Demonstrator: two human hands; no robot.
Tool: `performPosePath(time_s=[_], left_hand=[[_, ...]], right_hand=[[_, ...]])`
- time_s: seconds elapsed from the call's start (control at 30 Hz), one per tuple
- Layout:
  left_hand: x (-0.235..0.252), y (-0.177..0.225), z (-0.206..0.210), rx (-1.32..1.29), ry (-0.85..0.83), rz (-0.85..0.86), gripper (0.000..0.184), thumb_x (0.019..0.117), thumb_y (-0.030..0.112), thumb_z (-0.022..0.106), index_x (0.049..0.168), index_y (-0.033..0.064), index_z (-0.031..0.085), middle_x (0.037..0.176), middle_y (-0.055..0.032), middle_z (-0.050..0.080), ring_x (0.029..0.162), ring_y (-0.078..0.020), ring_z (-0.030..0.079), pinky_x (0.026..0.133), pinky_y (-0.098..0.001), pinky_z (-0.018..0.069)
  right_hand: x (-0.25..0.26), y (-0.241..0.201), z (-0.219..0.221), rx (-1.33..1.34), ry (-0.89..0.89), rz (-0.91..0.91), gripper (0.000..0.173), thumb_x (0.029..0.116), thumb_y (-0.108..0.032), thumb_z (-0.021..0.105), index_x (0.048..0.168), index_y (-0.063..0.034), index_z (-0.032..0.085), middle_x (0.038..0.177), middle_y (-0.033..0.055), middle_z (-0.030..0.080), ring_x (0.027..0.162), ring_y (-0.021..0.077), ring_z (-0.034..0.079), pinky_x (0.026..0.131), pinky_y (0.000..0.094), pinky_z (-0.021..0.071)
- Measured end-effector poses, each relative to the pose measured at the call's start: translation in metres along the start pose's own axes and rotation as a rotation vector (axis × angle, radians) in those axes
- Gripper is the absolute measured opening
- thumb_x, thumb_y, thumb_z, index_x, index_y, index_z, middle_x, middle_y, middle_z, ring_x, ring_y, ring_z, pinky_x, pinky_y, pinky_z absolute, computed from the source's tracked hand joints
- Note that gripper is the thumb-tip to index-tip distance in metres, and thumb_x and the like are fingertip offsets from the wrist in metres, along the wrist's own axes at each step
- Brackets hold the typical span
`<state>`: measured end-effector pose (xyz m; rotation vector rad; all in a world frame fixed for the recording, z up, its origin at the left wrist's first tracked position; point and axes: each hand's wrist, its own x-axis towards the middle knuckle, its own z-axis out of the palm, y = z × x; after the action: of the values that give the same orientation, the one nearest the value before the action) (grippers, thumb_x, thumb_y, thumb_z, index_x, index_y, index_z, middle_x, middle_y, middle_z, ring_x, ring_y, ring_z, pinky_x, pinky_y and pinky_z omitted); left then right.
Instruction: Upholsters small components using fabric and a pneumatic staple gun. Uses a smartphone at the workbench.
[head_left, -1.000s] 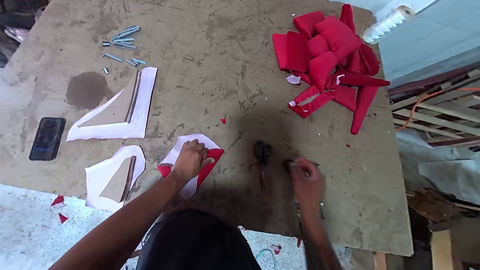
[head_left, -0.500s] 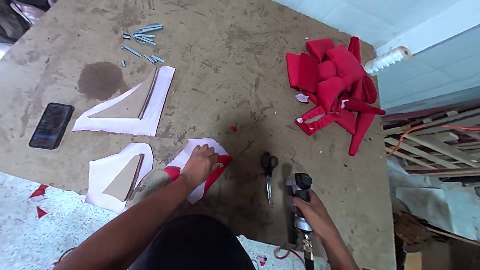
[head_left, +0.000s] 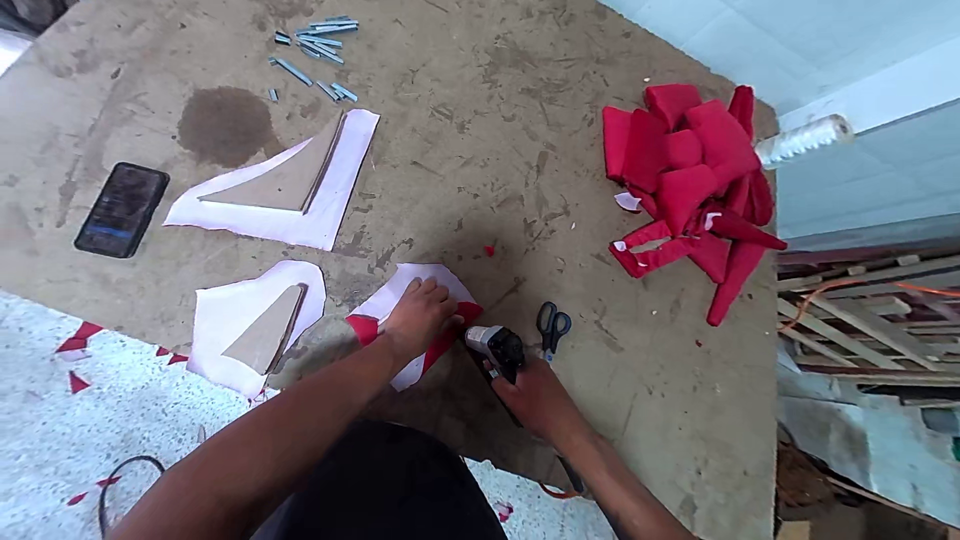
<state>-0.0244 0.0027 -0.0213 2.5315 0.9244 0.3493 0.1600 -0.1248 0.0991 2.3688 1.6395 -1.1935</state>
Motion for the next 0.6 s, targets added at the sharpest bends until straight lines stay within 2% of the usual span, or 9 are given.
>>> performPosePath(time_s=[0.27, 0.33, 0.37, 0.43, 0.53, 0.6], left_hand=[[-0.002, 0.0, 0.002, 0.035, 0.016, 0.018, 0.036, 0.1015, 0.05, 0.056, 0.091, 0.0188, 0.071, 0.09, 0.0002, 0.064, 0.092, -0.021, 0.061, 0.079, -0.0422, 0.0486], [-0.005, 0.002, 0.0, 0.053, 0.007, 0.014, 0.038, 0.1017, 0.052, 0.054, 0.09, 0.0191, 0.071, 0.091, 0.0005, 0.064, 0.093, -0.0209, 0.061, 0.079, -0.043, 0.0481], [-0.004, 0.001, -0.003, 0.066, -0.002, 0.006, 0.04, 0.1018, 0.053, 0.052, 0.091, 0.0195, 0.071, 0.092, 0.0008, 0.064, 0.094, -0.0207, 0.061, 0.08, -0.0435, 0.0478], [-0.002, 0.004, -0.005, 0.089, -0.005, -0.009, 0.043, 0.1012, 0.057, 0.05, 0.093, 0.0207, 0.07, 0.094, 0.0011, 0.064, 0.097, -0.021, 0.06, 0.083, -0.0453, 0.0469], [-0.002, 0.01, -0.004, 0.076, 0.007, -0.043, 0.045, 0.0992, 0.061, 0.05, 0.107, 0.0229, 0.072, 0.115, -0.002, 0.067, 0.114, -0.0256, 0.06, 0.097, -0.0545, 0.0477], [-0.004, 0.012, -0.009, 0.069, -0.037, -0.052, 0.047, 0.1008, 0.06, 0.047, 0.122, 0.0243, 0.07, 0.133, -0.0034, 0.063, 0.127, -0.0274, 0.056, 0.104, -0.0569, 0.0442]], right_hand=[[-0.011, -0.012, 0.014, -0.031, -0.02, -0.028, 0.028, 0.0947, -0.034, 0.057, 0.113, -0.017, 0.069, 0.095, 0.0026, 0.071, 0.09, 0.0167, 0.069, 0.081, 0.0425, 0.0566], [-0.018, -0.01, 0.013, 0.004, -0.019, 0.003, 0.029, 0.093, -0.034, 0.059, 0.115, -0.0174, 0.069, 0.098, 0.0018, 0.071, 0.092, 0.016, 0.068, 0.082, 0.0419, 0.0565], [-0.022, -0.005, 0.011, 0.035, 0.008, 0.027, 0.032, 0.0907, -0.033, 0.06, 0.116, -0.0164, 0.069, 0.099, 0.0028, 0.071, 0.093, 0.017, 0.069, 0.083, 0.0435, 0.057], [-0.039, 0.022, 0.007, 0.112, 0.177, 0.06, 0.035, 0.0869, -0.029, 0.065, 0.116, -0.0107, 0.067, 0.095, 0.0065, 0.071, 0.084, 0.0206, 0.071, 0.077, 0.0478, 0.0598], [-0.072, 0.081, -0.006, 0.094, 0.436, 0.091, 0.044, 0.0931, -0.021, 0.071, 0.131, -0.0011, 0.061, 0.109, 0.0189, 0.071, 0.097, 0.0331, 0.071, 0.085, 0.0587, 0.0579], [-0.086, 0.122, -0.01, 0.086, 0.518, 0.171, 0.057, 0.0925, -0.017, 0.069, 0.139, 0.0087, 0.05, 0.122, 0.0304, 0.064, 0.112, 0.0428, 0.065, 0.096, 0.0625, 0.0517]])
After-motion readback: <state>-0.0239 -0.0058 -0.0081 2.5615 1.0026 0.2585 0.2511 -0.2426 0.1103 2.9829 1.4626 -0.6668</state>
